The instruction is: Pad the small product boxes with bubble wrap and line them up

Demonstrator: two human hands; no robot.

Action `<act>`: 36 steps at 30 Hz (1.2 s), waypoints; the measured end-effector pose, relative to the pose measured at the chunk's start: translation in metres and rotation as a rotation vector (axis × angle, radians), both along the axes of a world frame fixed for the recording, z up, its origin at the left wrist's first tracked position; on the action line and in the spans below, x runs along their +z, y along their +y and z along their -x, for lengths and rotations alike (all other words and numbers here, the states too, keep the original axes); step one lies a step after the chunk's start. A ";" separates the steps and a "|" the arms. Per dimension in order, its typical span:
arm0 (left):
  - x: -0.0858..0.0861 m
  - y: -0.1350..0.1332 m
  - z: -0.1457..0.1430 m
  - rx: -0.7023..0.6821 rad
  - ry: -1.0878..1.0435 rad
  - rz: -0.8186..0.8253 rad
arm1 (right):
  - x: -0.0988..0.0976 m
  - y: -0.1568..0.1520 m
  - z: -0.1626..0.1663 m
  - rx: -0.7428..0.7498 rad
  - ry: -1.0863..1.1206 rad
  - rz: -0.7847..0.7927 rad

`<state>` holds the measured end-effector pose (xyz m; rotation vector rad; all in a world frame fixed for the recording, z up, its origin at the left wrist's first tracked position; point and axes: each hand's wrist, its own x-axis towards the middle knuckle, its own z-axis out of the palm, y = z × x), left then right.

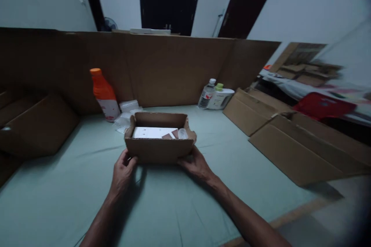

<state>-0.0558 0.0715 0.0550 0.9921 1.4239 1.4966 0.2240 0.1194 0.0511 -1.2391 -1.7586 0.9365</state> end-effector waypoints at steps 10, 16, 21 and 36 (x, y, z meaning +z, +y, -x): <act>-0.008 0.002 0.001 0.030 0.121 0.138 | -0.010 0.042 -0.014 0.384 0.374 0.115; -0.017 0.005 -0.001 0.027 0.146 0.186 | -0.010 0.064 -0.031 0.398 0.318 0.044; -0.018 0.009 -0.004 0.078 0.181 0.235 | -0.013 0.069 -0.027 0.398 0.354 -0.031; -0.042 0.027 -0.087 -0.209 0.100 0.173 | -0.025 0.056 -0.149 -0.344 0.202 -0.272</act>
